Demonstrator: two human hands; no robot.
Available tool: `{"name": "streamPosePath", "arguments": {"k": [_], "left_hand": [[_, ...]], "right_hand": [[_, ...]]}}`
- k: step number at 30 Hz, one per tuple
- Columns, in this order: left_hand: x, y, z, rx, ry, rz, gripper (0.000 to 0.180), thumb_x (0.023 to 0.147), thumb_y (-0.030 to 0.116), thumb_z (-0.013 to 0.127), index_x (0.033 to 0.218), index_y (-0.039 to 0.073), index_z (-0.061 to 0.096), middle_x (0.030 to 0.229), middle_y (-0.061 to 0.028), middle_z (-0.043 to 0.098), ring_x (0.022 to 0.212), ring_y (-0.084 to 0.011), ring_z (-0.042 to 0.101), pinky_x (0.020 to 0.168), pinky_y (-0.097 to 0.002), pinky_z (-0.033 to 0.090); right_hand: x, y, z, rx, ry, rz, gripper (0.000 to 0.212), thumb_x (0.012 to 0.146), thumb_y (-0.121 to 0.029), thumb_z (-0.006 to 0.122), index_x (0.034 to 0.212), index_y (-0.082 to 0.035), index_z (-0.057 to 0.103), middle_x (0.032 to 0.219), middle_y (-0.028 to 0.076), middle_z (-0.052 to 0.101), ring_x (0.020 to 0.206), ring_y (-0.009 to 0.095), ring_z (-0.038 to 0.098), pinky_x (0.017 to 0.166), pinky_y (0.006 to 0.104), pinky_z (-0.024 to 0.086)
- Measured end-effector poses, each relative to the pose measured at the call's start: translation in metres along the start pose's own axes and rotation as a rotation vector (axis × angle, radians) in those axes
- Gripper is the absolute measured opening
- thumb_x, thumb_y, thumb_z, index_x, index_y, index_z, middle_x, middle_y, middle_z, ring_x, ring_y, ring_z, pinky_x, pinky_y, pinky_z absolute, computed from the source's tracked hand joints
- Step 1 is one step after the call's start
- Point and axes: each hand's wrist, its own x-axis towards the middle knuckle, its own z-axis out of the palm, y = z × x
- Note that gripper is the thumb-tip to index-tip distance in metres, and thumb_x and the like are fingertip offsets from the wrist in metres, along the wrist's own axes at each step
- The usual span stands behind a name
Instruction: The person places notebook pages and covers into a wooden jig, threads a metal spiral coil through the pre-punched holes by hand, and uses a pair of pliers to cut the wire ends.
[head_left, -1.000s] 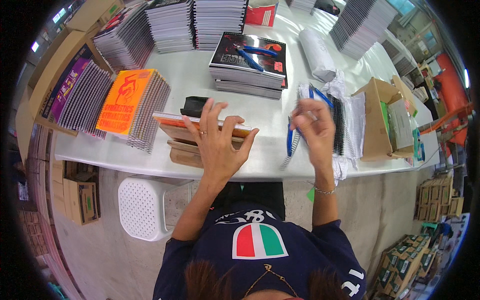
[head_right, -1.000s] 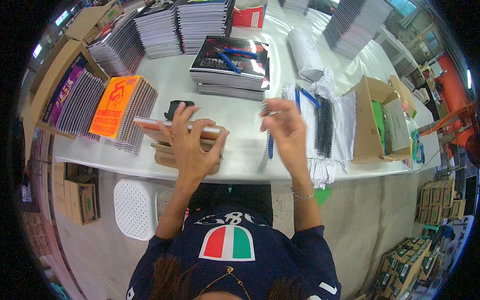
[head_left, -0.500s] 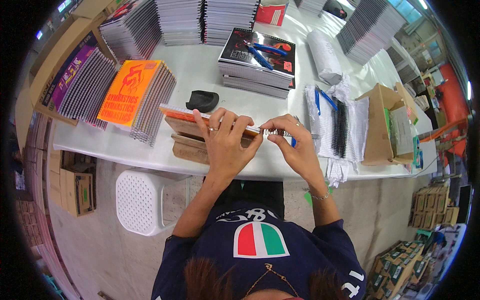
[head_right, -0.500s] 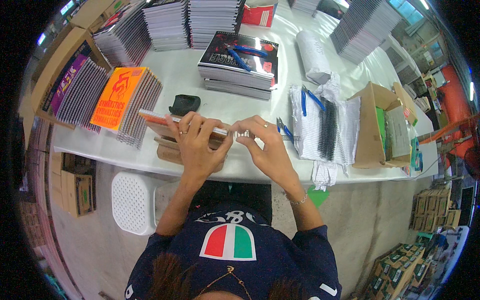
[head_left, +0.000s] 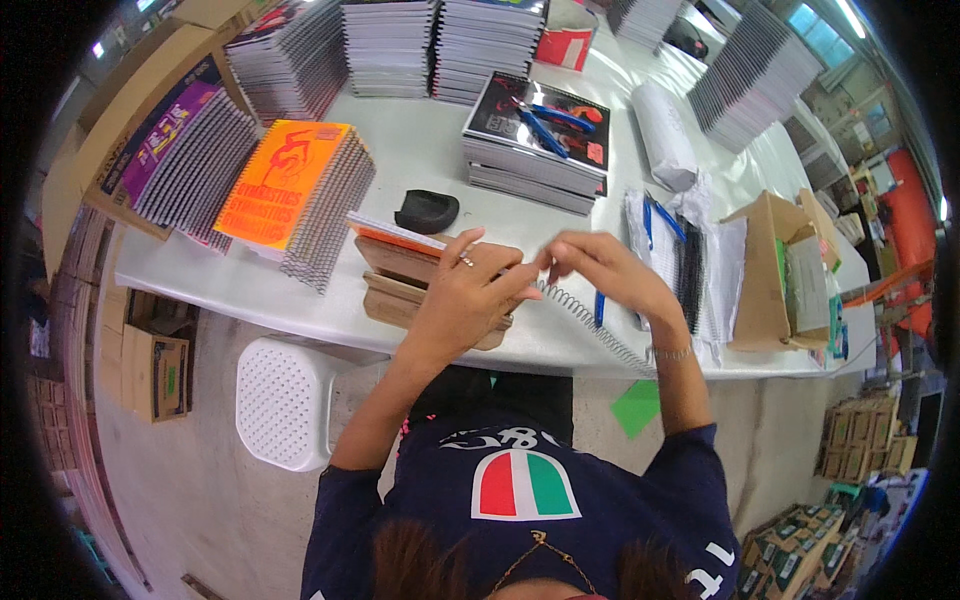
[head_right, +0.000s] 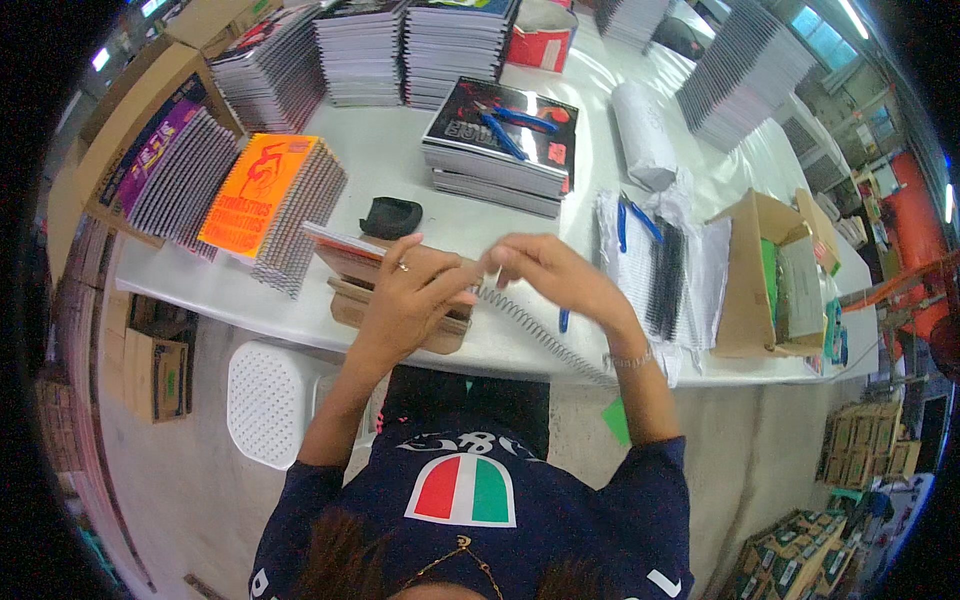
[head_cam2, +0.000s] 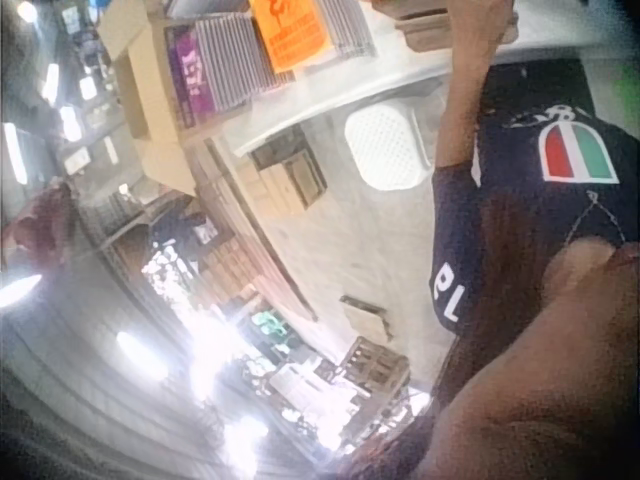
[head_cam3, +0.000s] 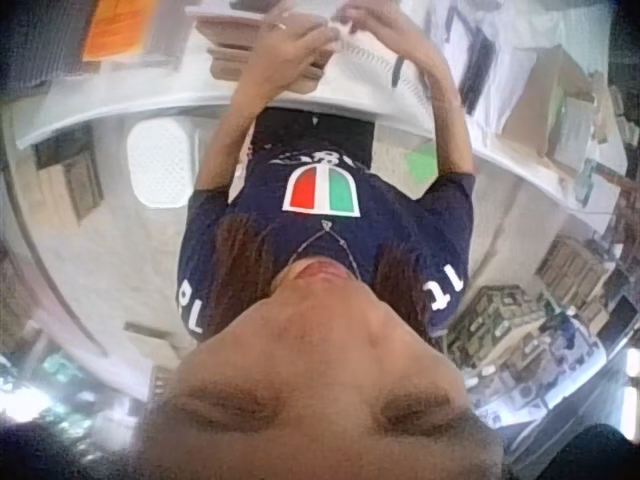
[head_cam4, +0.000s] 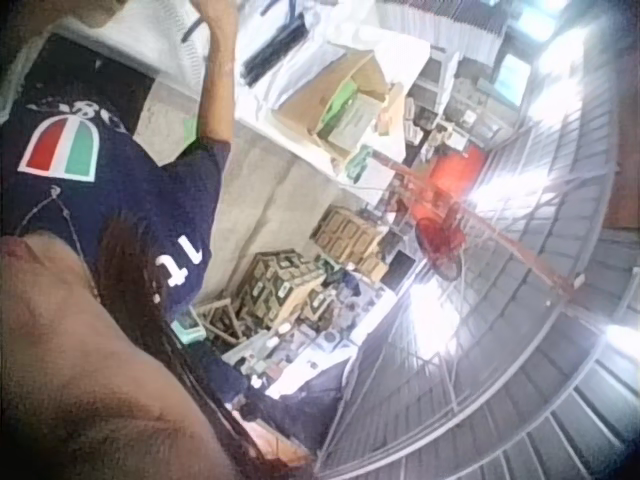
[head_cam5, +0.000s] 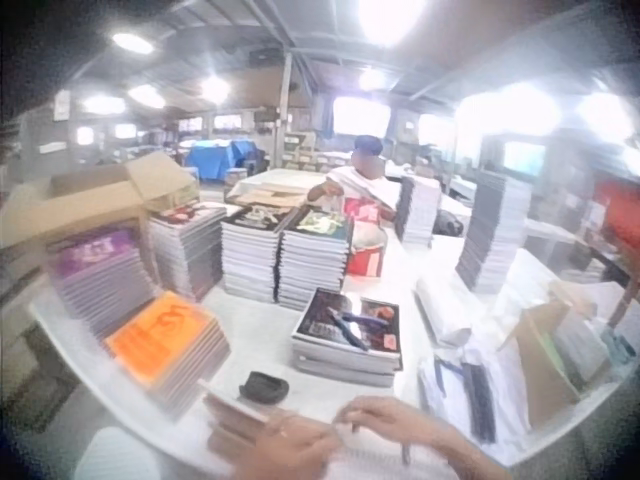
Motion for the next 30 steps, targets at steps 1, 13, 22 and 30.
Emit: {"name": "streamPosePath", "arguments": {"k": [1, 13, 22, 30], "left_hand": [[0.003, 0.002, 0.001, -0.001, 0.013, 0.006, 0.023, 0.080, 0.029, 0.069, 0.097, 0.015, 0.063, 0.091, 0.0014, 0.057, 0.095, -0.0133, 0.057, 0.105, -0.0413, 0.033], [-0.003, 0.005, 0.007, -0.011, 0.080, -0.015, 0.030, 0.074, 0.029, 0.073, 0.099, 0.014, 0.065, 0.098, -0.0002, 0.061, 0.105, -0.0179, 0.057, 0.106, -0.0437, 0.033], [-0.009, 0.017, 0.003, 0.237, 0.227, -0.394, 0.039, 0.073, 0.042, 0.074, 0.102, 0.017, 0.064, 0.132, -0.0069, 0.044, 0.140, -0.0336, 0.022, 0.108, -0.0682, 0.006], [-0.018, -0.021, 0.015, -0.088, 0.236, -0.298, 0.042, 0.059, 0.017, 0.084, 0.094, 0.011, 0.061, 0.111, -0.0057, 0.050, 0.132, -0.0345, 0.029, 0.108, -0.0534, 0.023]], "right_hand": [[0.016, 0.008, -0.005, -0.112, 0.011, -0.075, 0.026, 0.098, -0.023, 0.050, 0.105, -0.002, 0.063, 0.097, 0.009, 0.064, 0.089, 0.017, 0.060, 0.079, 0.0300, 0.049], [0.136, 0.060, 0.075, -0.496, 0.160, -0.394, 0.033, 0.078, -0.014, 0.064, 0.111, -0.007, 0.059, 0.106, 0.015, 0.062, 0.086, 0.033, 0.061, 0.078, 0.0401, 0.049], [0.075, 0.065, 0.021, 0.568, 0.084, -0.037, 0.041, 0.093, -0.039, 0.059, 0.112, -0.004, 0.050, 0.096, 0.006, 0.058, 0.086, 0.015, 0.058, 0.071, 0.0275, 0.047], [0.021, 0.038, -0.024, 0.519, -0.157, -0.493, 0.066, 0.081, -0.071, 0.053, 0.068, -0.007, 0.049, 0.079, 0.006, 0.045, 0.072, 0.014, 0.040, 0.066, 0.0279, 0.036]]}}
